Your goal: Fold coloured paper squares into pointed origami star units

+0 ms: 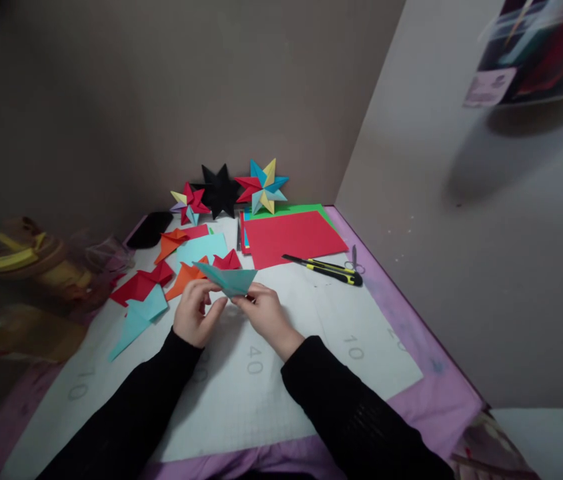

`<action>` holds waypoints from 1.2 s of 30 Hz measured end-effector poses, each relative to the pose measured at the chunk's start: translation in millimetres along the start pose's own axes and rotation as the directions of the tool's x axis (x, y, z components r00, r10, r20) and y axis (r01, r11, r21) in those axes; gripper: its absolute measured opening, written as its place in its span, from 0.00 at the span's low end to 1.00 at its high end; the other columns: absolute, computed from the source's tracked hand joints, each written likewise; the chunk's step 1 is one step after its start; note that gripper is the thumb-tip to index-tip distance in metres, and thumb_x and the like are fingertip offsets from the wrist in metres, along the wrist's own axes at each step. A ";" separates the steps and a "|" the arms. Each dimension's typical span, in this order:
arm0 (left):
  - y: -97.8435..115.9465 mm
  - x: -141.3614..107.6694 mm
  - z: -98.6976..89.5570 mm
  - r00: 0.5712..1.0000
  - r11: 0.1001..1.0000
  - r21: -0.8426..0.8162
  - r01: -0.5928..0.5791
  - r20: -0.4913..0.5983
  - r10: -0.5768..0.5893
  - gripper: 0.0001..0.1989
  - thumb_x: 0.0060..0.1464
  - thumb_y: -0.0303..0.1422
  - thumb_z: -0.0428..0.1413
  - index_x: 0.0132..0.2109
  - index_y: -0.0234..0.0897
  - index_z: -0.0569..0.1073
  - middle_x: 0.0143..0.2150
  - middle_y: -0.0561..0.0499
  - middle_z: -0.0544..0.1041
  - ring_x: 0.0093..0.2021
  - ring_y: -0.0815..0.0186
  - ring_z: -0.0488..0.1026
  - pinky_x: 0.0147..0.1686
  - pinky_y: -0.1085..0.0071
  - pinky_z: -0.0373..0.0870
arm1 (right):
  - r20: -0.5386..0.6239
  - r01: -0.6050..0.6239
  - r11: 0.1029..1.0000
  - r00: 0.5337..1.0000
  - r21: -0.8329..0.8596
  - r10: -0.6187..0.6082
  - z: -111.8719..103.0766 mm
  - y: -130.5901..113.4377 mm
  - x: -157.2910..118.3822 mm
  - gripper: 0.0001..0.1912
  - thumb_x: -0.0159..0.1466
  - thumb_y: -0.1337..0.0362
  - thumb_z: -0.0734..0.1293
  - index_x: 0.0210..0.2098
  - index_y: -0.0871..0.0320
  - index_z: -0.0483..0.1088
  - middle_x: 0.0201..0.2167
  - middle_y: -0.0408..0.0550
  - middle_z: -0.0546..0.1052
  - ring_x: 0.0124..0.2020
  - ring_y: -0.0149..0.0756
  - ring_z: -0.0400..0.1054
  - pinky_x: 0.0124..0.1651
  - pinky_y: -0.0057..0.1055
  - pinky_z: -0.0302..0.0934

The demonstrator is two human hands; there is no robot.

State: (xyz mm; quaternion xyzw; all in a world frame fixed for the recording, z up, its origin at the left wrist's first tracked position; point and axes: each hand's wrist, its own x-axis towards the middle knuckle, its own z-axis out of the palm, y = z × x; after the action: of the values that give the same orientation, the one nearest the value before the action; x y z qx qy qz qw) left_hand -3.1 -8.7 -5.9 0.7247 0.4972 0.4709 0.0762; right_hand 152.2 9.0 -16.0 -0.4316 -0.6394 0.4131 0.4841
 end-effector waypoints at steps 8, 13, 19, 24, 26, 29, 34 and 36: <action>-1.0 0.1 -1.9 0.999 0.992 0.118 -0.045 -0.003 0.046 0.06 0.51 0.31 0.56 0.37 0.36 0.72 0.34 0.48 0.71 0.31 0.66 0.68 0.30 0.71 0.67 | -0.007 0.102 0.984 0.995 -0.146 -0.104 -1.3 -3.3 -0.7 0.10 0.60 0.64 0.63 0.25 0.58 0.71 0.24 0.45 0.71 0.30 0.34 0.64 0.34 0.29 0.57; -3.6 1.9 -1.9 0.996 0.986 0.141 -0.086 0.005 0.087 0.04 0.52 0.31 0.54 0.32 0.36 0.73 0.31 0.48 0.73 0.34 0.63 0.70 0.35 0.68 0.67 | 0.007 0.136 0.969 0.991 -0.208 -0.137 -1.6 -2.3 -1.7 0.10 0.61 0.64 0.62 0.24 0.58 0.70 0.24 0.44 0.69 0.29 0.33 0.64 0.34 0.29 0.57; -3.6 2.3 -2.1 0.987 0.980 0.144 -0.136 0.100 0.122 0.04 0.53 0.30 0.52 0.31 0.36 0.70 0.29 0.49 0.74 0.32 0.62 0.69 0.35 0.66 0.64 | -0.063 0.094 0.955 0.991 -0.282 -0.116 -4.2 -1.2 -0.7 0.15 0.61 0.63 0.62 0.18 0.58 0.63 0.20 0.42 0.64 0.26 0.31 0.61 0.30 0.28 0.54; -4.0 -0.3 1.2 0.987 0.996 0.079 -0.051 0.155 0.038 0.05 0.55 0.31 0.49 0.34 0.36 0.68 0.28 0.49 0.73 0.32 0.62 0.68 0.33 0.67 0.65 | -0.068 0.057 0.974 0.995 -0.221 -0.074 -4.5 2.0 0.3 0.16 0.61 0.62 0.61 0.18 0.59 0.64 0.22 0.43 0.66 0.26 0.32 0.61 0.30 0.28 0.54; -2.9 -0.8 1.8 0.984 1.000 -0.024 -0.001 0.177 0.006 0.07 0.53 0.32 0.52 0.39 0.36 0.68 0.32 0.49 0.74 0.33 0.63 0.70 0.34 0.67 0.67 | -0.090 0.000 0.988 0.996 -0.157 -0.014 -4.3 3.5 0.5 0.17 0.60 0.59 0.62 0.18 0.59 0.63 0.22 0.43 0.67 0.25 0.31 0.61 0.28 0.28 0.54; -0.2 -2.0 0.9 0.981 0.987 -0.161 0.001 0.194 0.030 0.14 0.50 0.32 0.56 0.45 0.37 0.67 0.38 0.48 0.75 0.37 0.65 0.72 0.36 0.69 0.69 | -0.117 -0.090 0.994 0.990 -0.056 0.083 -4.4 3.5 1.2 0.16 0.59 0.57 0.62 0.19 0.59 0.65 0.20 0.43 0.67 0.24 0.31 0.61 0.27 0.27 0.53; 3.6 -4.4 0.2 0.980 0.960 -0.261 -0.105 0.137 0.145 0.16 0.51 0.24 0.54 0.48 0.38 0.67 0.42 0.47 0.74 0.43 0.64 0.72 0.41 0.67 0.69 | -0.079 -0.159 0.983 0.983 0.087 0.166 -4.0 0.6 2.3 0.17 0.58 0.55 0.63 0.19 0.60 0.65 0.18 0.42 0.66 0.21 0.30 0.59 0.25 0.27 0.53; 4.2 -5.3 2.0 0.985 0.946 -0.312 -0.094 0.108 0.133 0.18 0.50 0.23 0.54 0.50 0.38 0.66 0.46 0.45 0.72 0.46 0.62 0.70 0.44 0.64 0.69 | -0.059 -0.172 0.972 0.981 0.158 0.183 -2.7 1.2 2.0 0.16 0.57 0.55 0.64 0.20 0.60 0.66 0.17 0.41 0.66 0.20 0.29 0.59 0.25 0.27 0.53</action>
State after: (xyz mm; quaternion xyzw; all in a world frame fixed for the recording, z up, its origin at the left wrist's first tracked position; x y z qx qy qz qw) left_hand 0.8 -14.2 -7.8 0.7602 0.3698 0.4986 0.1915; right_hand 154.7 11.5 -16.1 -0.4635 -0.5466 0.4865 0.4997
